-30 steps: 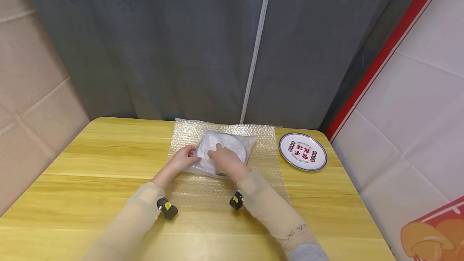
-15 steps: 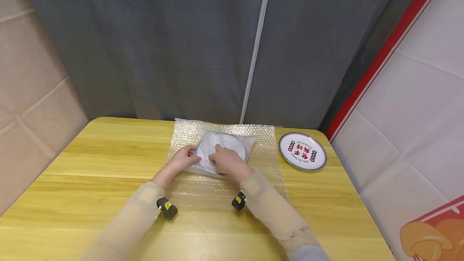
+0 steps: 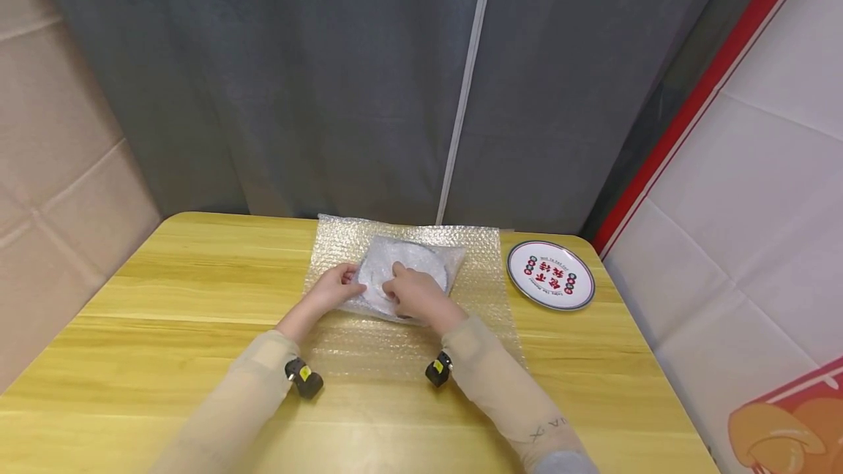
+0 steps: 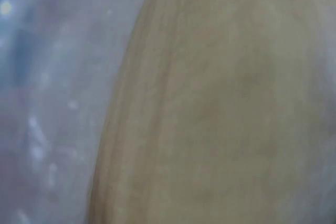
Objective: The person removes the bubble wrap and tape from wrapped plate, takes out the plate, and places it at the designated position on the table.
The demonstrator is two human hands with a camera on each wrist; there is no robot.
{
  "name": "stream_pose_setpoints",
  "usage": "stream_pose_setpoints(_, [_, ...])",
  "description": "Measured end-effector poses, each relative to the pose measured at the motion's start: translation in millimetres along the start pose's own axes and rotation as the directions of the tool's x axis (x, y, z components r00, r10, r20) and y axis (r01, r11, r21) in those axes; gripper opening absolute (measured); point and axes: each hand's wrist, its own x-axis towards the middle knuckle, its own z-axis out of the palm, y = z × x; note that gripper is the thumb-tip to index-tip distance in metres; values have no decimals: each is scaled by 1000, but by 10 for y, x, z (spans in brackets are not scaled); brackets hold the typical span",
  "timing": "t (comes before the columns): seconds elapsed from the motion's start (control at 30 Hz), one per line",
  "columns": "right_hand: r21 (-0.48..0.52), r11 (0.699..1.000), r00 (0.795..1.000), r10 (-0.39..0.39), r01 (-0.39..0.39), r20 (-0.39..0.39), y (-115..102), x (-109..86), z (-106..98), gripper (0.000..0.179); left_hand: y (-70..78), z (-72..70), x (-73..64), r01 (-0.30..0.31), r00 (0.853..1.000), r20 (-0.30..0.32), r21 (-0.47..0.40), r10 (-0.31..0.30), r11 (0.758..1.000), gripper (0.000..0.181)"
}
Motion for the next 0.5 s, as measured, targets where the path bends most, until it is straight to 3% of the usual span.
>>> stream_pose_setpoints(0.5, [78,997,999,20,-17,-31,32,-32,5,30,-11,-5,11,8,1000,12,-1,-8,1000,41])
